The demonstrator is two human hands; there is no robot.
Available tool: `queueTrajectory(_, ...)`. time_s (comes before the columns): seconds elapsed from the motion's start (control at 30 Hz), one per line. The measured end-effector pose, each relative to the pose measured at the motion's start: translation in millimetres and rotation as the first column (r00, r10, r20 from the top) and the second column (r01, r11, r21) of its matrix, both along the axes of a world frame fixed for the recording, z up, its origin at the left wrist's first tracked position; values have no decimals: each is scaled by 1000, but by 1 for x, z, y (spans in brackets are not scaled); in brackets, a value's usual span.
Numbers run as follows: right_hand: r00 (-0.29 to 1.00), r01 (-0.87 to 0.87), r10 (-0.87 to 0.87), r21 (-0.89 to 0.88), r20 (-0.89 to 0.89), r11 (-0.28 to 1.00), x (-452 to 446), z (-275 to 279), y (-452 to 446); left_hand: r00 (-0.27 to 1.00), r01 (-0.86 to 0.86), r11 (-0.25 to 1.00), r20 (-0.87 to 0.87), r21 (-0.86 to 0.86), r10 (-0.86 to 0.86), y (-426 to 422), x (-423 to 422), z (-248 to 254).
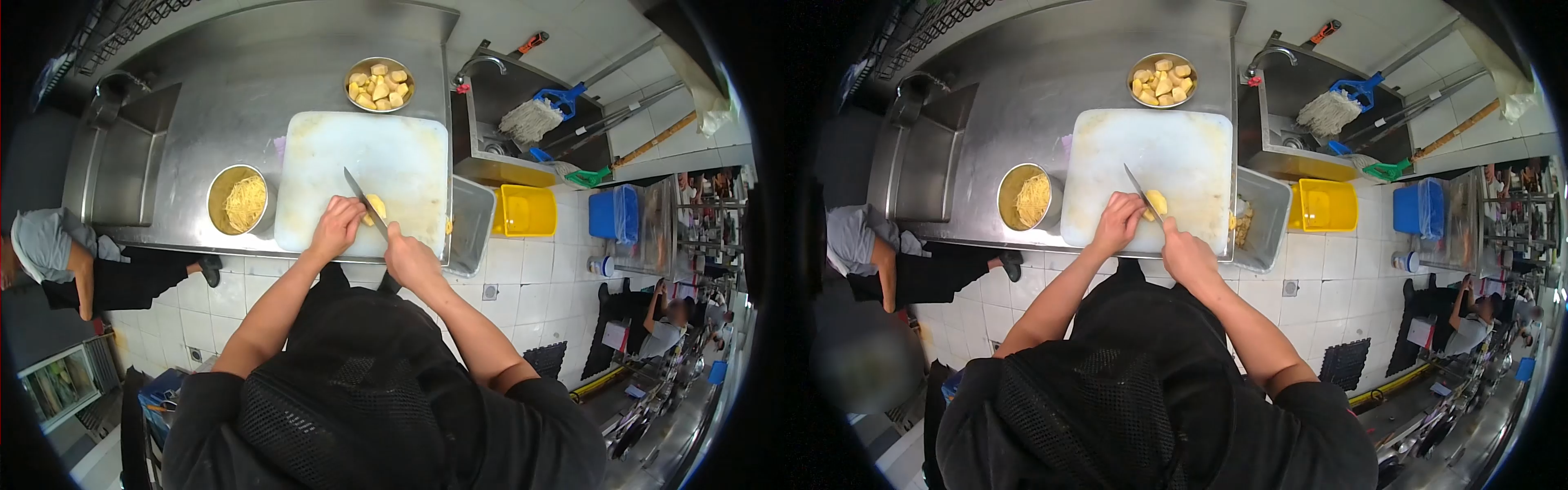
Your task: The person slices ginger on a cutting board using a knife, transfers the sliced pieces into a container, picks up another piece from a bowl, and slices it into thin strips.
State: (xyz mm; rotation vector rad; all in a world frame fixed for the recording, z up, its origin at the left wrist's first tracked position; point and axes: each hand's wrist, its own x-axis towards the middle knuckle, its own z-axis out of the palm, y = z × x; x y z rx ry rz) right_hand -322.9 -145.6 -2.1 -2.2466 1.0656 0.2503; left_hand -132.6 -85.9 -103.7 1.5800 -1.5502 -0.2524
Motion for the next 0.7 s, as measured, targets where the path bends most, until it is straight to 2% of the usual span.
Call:
queueTrajectory(0.2, 996, -19, 26, 80, -90, 997, -26, 43, 7, 1000, 0, 1000, 17, -8, 0, 1, -1, 2)
queueTrajectory(0.23, 995, -23, 31, 82, -92, 996, -26, 28, 8, 1000, -5, 1000, 15, -6, 5, 1, -1, 2)
queueTrajectory(0.3, 998, -1, 5, -53, 70, 999, -18, -16, 12, 1000, 18, 999, 26, -29, -17, 0, 1, 2)
queueTrajectory(0.4, 1000, 14, -13, 14, -11, 1000, 10, -21, 0, 1000, -2, 1000, 2, 11, 2, 2, 0, 0)
queueTrajectory(0.7, 992, -29, 40, 89, -117, 996, -25, 46, 4, 1000, -4, 1000, 3, -20, 4, 1, -2, -1)
